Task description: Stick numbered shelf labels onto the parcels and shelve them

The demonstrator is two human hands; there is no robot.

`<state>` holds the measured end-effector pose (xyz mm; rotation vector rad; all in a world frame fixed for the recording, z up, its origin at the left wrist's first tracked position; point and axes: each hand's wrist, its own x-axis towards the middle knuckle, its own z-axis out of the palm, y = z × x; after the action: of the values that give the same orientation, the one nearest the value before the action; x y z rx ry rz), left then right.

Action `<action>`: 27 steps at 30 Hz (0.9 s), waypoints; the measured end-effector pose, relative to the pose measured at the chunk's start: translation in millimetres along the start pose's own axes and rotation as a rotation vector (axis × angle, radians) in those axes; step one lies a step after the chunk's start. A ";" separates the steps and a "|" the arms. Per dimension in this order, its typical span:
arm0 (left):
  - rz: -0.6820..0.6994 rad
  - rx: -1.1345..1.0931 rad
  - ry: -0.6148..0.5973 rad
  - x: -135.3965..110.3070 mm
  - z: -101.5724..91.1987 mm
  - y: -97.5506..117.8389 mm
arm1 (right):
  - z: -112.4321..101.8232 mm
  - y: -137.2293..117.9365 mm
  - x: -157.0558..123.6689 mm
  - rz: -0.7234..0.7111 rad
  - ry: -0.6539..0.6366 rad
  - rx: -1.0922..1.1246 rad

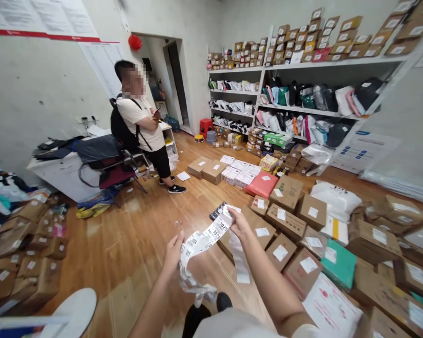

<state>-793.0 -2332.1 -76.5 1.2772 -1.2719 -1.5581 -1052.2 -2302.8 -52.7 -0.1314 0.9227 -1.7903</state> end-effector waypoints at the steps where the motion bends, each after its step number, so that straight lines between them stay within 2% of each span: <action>1: 0.007 0.020 0.009 32.4 -6.3 6.4 | 19.8 -0.2 32.5 -0.009 -0.002 -0.013; 4: 0.050 0.100 0.013 133.7 -31.5 19.1 | 74.3 8.6 127.5 -0.036 -0.022 -0.062; 7: 0.118 0.205 -0.020 243.5 -52.5 35.6 | 121.9 27.7 220.5 -0.068 -0.035 -0.109; 9: 0.178 0.317 -0.087 319.0 -55.5 54.9 | 150.3 39.8 279.0 -0.086 -0.021 -0.132; 11: 0.253 0.437 -0.192 391.4 -46.0 79.5 | 175.7 47.0 330.4 -0.101 0.001 -0.154; 15: 0.378 0.512 -0.468 513.9 2.7 121.4 | 210.0 46.1 410.0 -0.159 0.035 -0.225; 20: 0.297 0.381 -0.753 640.8 82.7 130.7 | 212.3 24.9 509.0 -0.193 0.061 -0.370; 23: 0.248 0.323 -0.757 702.4 121.0 138.3 | 210.4 -2.8 571.6 -0.247 0.065 -0.387; 25: 0.255 0.287 -0.717 740.9 141.1 150.5 | 213.0 -23.4 617.7 -0.261 0.079 -0.379; 27: 0.242 0.248 -0.740 782.7 160.5 165.9 | 218.1 -42.7 668.8 -0.234 0.098 -0.347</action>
<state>-1136.1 -3072.2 -99.2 0.6379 -2.0426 -1.7961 -1262.0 -2974.4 -94.2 -0.3881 1.3295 -1.8462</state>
